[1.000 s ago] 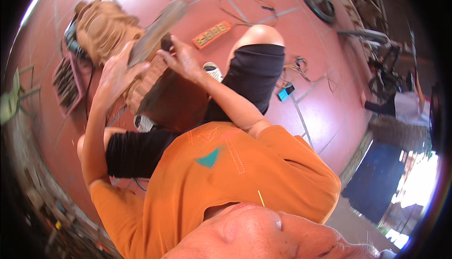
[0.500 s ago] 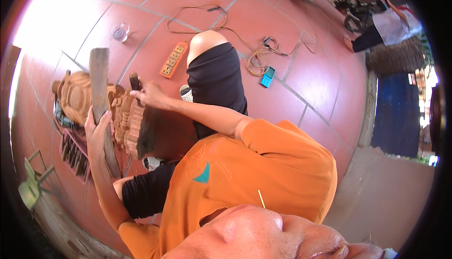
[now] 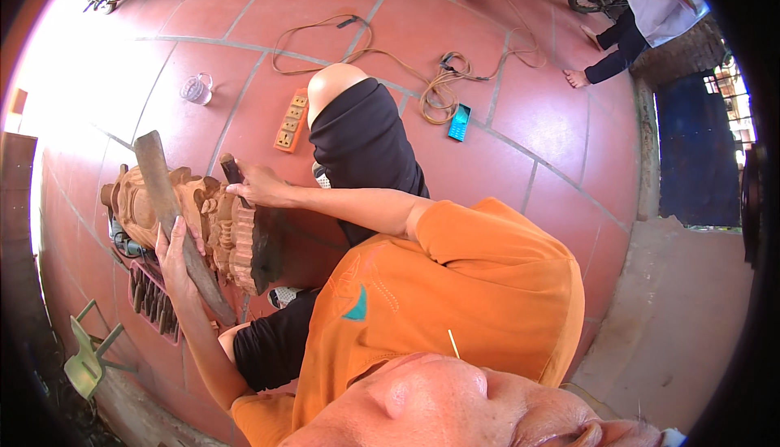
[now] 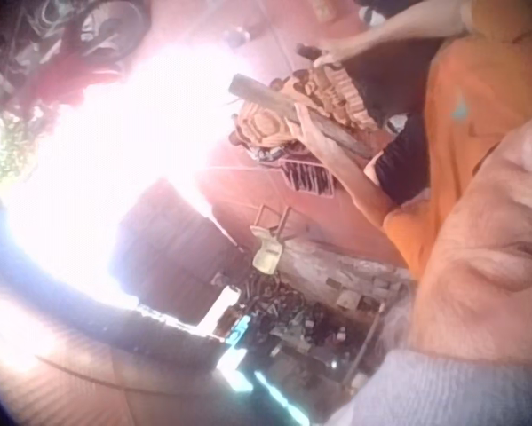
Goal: The person is carving a wooden sculpture using a chisel and mallet. They repeatedly strike the chisel with the mallet to shape the wood, focusing on detailed areas of the sculpture.
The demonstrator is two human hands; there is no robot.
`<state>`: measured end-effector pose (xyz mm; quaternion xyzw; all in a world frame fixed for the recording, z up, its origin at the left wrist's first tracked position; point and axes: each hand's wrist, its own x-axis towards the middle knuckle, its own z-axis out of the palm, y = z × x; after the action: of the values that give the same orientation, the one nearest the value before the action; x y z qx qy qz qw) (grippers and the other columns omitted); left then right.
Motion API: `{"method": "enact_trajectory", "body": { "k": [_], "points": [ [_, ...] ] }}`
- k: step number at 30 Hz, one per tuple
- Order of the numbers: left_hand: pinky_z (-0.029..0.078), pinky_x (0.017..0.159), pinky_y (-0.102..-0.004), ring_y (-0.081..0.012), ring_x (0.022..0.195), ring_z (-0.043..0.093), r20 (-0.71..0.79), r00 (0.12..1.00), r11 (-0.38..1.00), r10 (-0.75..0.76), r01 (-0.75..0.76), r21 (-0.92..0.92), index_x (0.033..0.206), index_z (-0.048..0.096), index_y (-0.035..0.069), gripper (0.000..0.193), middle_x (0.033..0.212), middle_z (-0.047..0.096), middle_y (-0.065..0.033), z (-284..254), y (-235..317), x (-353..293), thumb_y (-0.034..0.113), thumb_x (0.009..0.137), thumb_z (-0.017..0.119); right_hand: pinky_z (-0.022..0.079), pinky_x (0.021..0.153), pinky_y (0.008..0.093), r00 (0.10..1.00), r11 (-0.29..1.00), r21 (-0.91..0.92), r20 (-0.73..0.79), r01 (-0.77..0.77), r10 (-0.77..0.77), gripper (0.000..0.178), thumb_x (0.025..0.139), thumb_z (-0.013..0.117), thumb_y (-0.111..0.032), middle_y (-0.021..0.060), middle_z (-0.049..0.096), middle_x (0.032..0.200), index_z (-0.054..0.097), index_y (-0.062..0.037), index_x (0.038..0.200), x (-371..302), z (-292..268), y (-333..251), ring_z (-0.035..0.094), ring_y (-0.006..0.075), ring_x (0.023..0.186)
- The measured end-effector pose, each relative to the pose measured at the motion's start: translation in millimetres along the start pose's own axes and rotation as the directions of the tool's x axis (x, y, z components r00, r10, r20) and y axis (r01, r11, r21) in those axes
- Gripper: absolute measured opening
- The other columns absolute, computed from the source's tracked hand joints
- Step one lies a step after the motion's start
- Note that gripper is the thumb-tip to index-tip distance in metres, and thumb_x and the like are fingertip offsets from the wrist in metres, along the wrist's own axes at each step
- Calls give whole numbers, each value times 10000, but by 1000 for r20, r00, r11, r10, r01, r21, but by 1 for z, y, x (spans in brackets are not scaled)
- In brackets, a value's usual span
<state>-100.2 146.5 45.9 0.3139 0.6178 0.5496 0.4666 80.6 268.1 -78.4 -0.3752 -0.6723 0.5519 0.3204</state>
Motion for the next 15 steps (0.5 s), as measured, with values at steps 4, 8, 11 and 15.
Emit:
{"method": "enact_trajectory", "body": {
  "k": [4,8,11,15],
  "points": [
    [444,504,-248,-126,555,550,1,1000,999,13,-13,34,1057,571,60,124,769,599,-49,3,2,-5,169,1019,617,493,787,494,999,1000,6,33,11,-12,439,860,732,-290,242,665,911,553,-17,1153,3,6,7,660,448,883],
    [439,496,-247,-120,557,555,-18,999,999,29,-28,16,1090,592,45,141,766,601,-43,7,4,-7,158,1011,623,500,774,493,1000,1000,-25,5,6,-5,454,860,743,-307,242,664,900,559,-13,1153,2,7,11,669,425,865],
    [441,496,-248,-118,559,560,-15,998,998,57,-57,-20,1079,598,45,140,765,607,-43,5,11,-10,163,1010,626,513,721,476,998,999,26,53,-21,19,473,869,753,-337,230,665,873,570,-1,1148,5,12,22,680,359,808],
    [445,497,-249,-115,568,571,-82,995,998,61,-61,-3,1069,600,53,164,763,614,-41,4,22,-13,193,999,649,504,613,415,1000,999,51,16,-3,2,492,887,751,-410,156,644,693,603,15,1084,5,13,26,659,271,642]
  ]
}}
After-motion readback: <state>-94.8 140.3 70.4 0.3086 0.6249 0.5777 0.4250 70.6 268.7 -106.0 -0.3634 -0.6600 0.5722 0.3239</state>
